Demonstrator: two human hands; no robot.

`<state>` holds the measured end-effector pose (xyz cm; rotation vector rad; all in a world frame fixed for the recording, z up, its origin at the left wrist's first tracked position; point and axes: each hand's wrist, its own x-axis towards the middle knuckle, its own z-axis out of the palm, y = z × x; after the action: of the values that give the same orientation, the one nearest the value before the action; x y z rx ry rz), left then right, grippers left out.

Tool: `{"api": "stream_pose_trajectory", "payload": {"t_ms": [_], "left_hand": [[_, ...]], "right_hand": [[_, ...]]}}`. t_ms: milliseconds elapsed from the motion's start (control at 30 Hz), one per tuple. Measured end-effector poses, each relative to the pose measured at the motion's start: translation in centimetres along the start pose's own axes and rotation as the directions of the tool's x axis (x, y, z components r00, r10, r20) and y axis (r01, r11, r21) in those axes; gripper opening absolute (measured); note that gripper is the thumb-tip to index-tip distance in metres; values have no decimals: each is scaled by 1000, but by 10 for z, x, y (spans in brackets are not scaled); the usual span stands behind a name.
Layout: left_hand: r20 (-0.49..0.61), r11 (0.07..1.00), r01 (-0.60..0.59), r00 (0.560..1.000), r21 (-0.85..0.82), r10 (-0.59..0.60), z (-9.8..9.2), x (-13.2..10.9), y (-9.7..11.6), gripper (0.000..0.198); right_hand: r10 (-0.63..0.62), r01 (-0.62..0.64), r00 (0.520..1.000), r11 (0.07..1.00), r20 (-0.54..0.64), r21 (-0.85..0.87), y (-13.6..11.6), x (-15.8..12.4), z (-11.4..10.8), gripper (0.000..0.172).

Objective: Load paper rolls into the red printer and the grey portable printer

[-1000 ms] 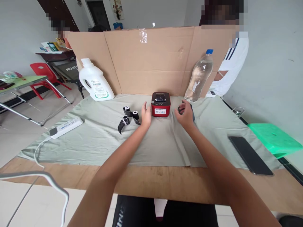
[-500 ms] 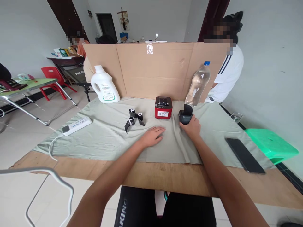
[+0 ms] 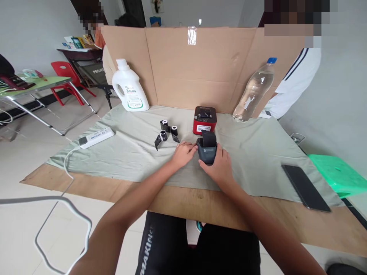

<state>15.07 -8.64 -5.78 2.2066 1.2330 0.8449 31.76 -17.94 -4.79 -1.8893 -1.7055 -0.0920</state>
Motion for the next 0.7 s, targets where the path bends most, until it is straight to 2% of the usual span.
{"api": "stream_pose_trajectory", "payload": {"t_ms": [233,367,500,633,700], "left_hand": [[13,993,45,999,-106,-44,3,-5,3,30],[61,943,161,987,-291,-150,4,-3,-4,20],[151,814,333,943,-475,-297,3,4,-7,19],[268,724,479,878,-496,-397,-4,13,-2,22],[306,690,506,862,-517,-403,-7,15,0,23]], "right_hand": [[-13,13,1000,1000,18,-13,-1,-11,-3,106],[-5,5,998,1000,64,3,-1,-13,0,105],[51,-54,989,998,139,17,-1,-12,1,108],[48,-56,987,997,150,44,0,-11,1,109],[47,-55,989,997,142,56,0,-11,2,109]]}}
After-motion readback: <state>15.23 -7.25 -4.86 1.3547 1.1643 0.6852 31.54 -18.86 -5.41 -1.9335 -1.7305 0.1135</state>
